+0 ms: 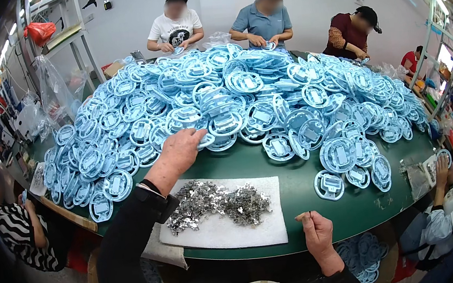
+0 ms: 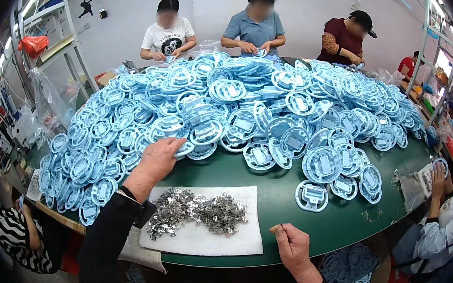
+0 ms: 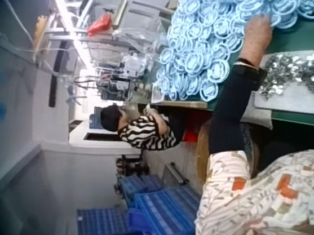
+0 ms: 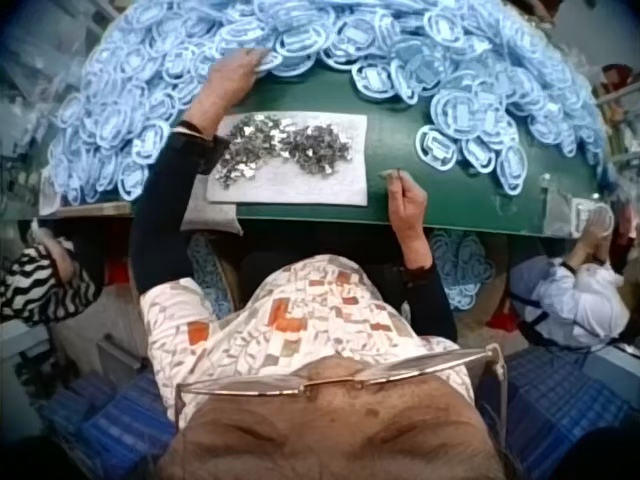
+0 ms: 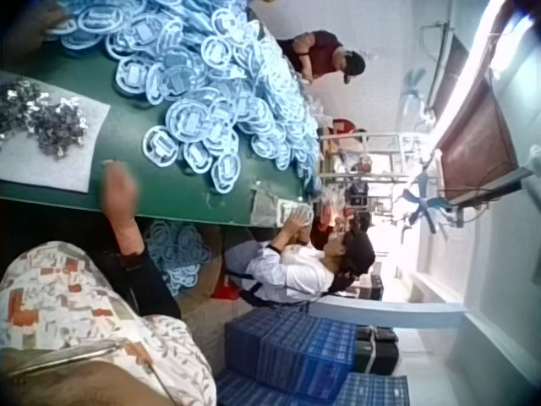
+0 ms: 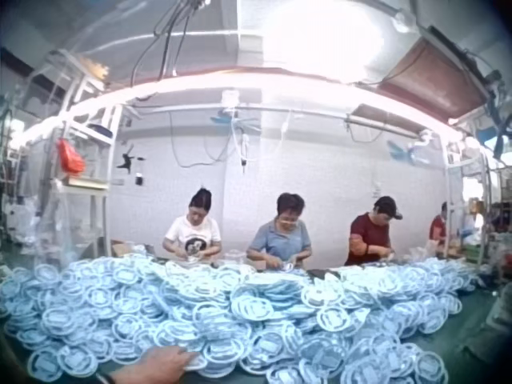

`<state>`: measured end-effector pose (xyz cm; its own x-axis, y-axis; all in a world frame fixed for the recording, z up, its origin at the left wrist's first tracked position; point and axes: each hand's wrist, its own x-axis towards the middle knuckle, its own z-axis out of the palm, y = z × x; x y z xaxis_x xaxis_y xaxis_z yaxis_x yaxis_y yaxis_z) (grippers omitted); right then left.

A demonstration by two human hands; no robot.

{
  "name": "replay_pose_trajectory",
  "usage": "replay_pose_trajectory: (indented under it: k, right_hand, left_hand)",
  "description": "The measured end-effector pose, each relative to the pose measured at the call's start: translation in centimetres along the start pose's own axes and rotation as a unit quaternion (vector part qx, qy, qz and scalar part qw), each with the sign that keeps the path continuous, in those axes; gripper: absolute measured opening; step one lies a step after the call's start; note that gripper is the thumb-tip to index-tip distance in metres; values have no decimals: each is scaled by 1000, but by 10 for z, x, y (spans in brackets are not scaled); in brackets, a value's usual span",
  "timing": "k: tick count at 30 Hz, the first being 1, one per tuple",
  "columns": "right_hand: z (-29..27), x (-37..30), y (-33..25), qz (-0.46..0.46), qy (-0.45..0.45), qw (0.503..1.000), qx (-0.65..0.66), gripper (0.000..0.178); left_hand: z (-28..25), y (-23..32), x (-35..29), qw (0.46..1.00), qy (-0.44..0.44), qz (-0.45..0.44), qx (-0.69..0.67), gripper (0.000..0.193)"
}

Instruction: The person sits at a green table in a workshop and assembles light blue plastic components. They pick up a plastic ring, insert a small metal piece into its center, and then place the finished unit into a cardboard box. The process is repeated continuously throughout the clip.

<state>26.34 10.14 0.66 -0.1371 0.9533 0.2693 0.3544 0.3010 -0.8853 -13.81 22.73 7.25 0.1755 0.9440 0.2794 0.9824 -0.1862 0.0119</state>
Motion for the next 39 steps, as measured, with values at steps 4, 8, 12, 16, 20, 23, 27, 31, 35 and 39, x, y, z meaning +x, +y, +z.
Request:
replay_pose_trajectory:
  k: [4, 8, 12, 16, 20, 23, 27, 31, 35, 39]
  right_hand:
    - [-1, -1, -1, -2, 10, 1000, 12, 27]
    - [0, -3, -2, -3, 20, 999, 45, 26]
    - [-5, -6, -7, 11, 16, 997, 72, 27]
    - [-8, -4, -28, 152, -72, 951, 261, 33]
    - [-7, 5, -49, 301, -181, 817, 458, 33]
    - [-8, -2, -35, 308, -193, 774, 518, 27]
    - [-12, -10, -27, 278, -141, 821, 478, 18]
    - [-10, -21, -28, 274, -136, 842, 445, 17]
    - [1, -34, -26, 276, -176, 848, 417, 20]
    - [-5, -38, -32, 234, -166, 908, 305, 26]
  left_hand:
    - [-40, 6, 3, 987, 48, -39, -148, 39]
    - [-62, 32, -19, 835, -77, -128, -529, 37]
    - [-70, 81, -49, 740, -162, -126, -640, 42]
    - [-65, 124, -75, 706, -209, -89, -671, 40]
    - [-64, 174, -104, 883, -40, 119, -452, 41]
    - [-42, 188, -122, 916, 66, 244, -311, 61]
    - [-36, 192, -144, 929, 52, 189, -314, 75]
    - [-10, 192, -170, 680, -38, -73, -729, 66]
    - [2, 195, -174, 413, -130, -211, -877, 46]
    - [11, 196, -183, 471, -134, -213, -846, 36]
